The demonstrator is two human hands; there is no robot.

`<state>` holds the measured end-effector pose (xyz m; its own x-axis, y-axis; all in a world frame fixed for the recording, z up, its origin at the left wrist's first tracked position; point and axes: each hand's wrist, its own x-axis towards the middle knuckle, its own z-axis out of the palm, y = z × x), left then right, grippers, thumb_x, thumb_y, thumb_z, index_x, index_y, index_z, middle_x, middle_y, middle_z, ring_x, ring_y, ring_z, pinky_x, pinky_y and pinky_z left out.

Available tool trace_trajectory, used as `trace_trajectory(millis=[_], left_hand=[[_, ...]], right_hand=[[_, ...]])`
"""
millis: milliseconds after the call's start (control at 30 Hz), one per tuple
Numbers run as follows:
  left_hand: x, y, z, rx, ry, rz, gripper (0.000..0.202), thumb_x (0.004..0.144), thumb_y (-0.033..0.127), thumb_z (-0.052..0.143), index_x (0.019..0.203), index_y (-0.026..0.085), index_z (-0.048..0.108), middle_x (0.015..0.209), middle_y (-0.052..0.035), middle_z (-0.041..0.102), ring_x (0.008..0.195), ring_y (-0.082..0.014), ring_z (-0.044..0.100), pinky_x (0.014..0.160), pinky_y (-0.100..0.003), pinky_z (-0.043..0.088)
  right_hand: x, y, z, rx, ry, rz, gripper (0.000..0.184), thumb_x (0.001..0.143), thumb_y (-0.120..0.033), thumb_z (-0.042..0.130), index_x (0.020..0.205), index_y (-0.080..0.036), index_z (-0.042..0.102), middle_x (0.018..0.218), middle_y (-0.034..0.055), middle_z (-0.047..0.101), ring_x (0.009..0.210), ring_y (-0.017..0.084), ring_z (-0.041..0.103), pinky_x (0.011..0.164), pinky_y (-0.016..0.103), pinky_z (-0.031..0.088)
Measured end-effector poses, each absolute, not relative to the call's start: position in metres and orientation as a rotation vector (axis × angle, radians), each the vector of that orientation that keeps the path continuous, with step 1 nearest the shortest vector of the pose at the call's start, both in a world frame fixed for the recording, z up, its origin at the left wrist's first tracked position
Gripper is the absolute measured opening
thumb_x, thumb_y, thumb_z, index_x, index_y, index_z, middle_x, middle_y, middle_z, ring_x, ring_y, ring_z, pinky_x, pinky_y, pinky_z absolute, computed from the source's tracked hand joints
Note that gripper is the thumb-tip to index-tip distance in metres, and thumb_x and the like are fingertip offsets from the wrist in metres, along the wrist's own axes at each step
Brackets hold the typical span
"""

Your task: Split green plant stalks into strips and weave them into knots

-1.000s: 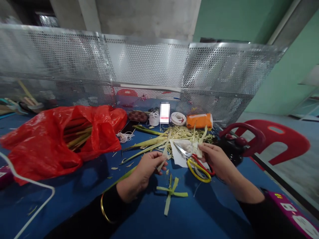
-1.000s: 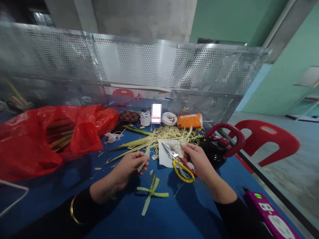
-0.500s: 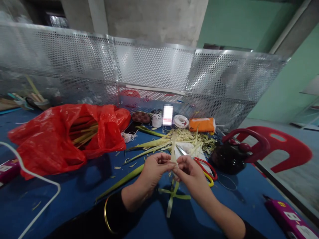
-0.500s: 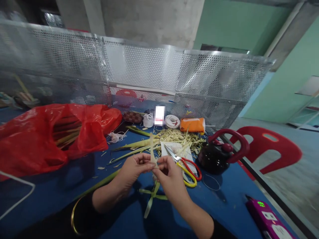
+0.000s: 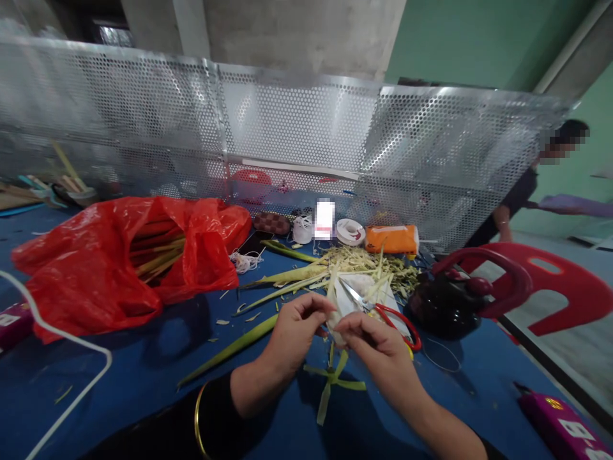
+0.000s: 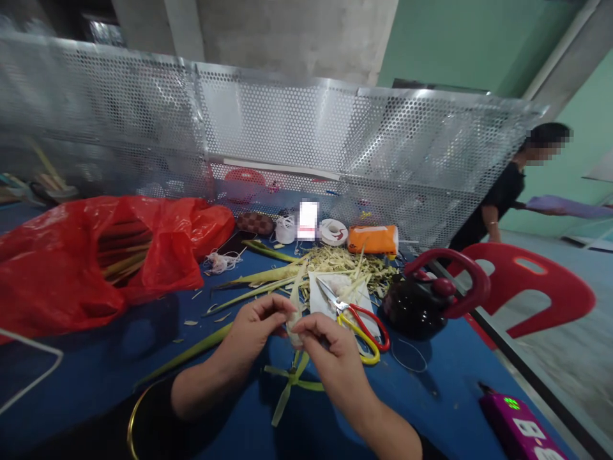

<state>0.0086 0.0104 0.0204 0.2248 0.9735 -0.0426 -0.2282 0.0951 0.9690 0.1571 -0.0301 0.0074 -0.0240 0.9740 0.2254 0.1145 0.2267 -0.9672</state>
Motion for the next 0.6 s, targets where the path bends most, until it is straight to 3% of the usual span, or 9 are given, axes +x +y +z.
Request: trace_trajectory(millis=[133, 267, 433, 600], left_hand=[[0.009, 0.006, 0.024, 0.975, 0.975, 1.038, 0.022, 0.062, 0.019, 0.071, 0.081, 0.010, 0.075, 0.083, -0.0079, 0.071, 0.067, -0.0125, 0.057, 0.061, -0.024, 0.046], [0.007, 0.002, 0.024, 0.831, 0.956, 1.012, 0.036, 0.058, 0.016, 0.076, 0.093, 0.010, 0.074, 0.084, -0.0065, 0.071, 0.071, -0.0124, 0.060, 0.066, -0.023, 0.046], [0.007, 0.001, 0.023, 0.760, 0.862, 0.939, 0.051, 0.054, 0.006, 0.074, 0.105, 0.011, 0.070, 0.078, -0.0048, 0.072, 0.069, -0.0111, 0.061, 0.072, -0.023, 0.047], [0.008, 0.002, 0.024, 0.785, 0.832, 0.906, 0.052, 0.055, 0.006, 0.074, 0.107, 0.012, 0.071, 0.083, -0.0053, 0.072, 0.072, -0.0105, 0.062, 0.073, -0.022, 0.046]], right_hand=[[0.162, -0.035, 0.011, -1.111, -1.574, 0.872, 0.012, 0.084, -0.020, 0.057, 0.089, -0.021, 0.068, 0.078, 0.0012, 0.067, 0.069, 0.014, 0.062, 0.064, 0.025, 0.051], [0.167, -0.035, 0.012, -0.997, -1.775, 0.683, 0.020, 0.082, -0.013, 0.063, 0.098, -0.024, 0.067, 0.087, 0.0010, 0.067, 0.079, 0.015, 0.062, 0.072, 0.026, 0.051], [0.174, -0.030, 0.006, -0.958, -1.871, 0.452, 0.014, 0.086, -0.012, 0.063, 0.093, -0.024, 0.066, 0.086, 0.0013, 0.067, 0.078, 0.015, 0.065, 0.070, 0.025, 0.051], [0.175, -0.031, 0.008, -0.990, -1.872, 0.326, 0.010, 0.085, -0.014, 0.064, 0.084, -0.023, 0.065, 0.076, -0.0001, 0.067, 0.071, 0.015, 0.065, 0.065, 0.026, 0.051]])
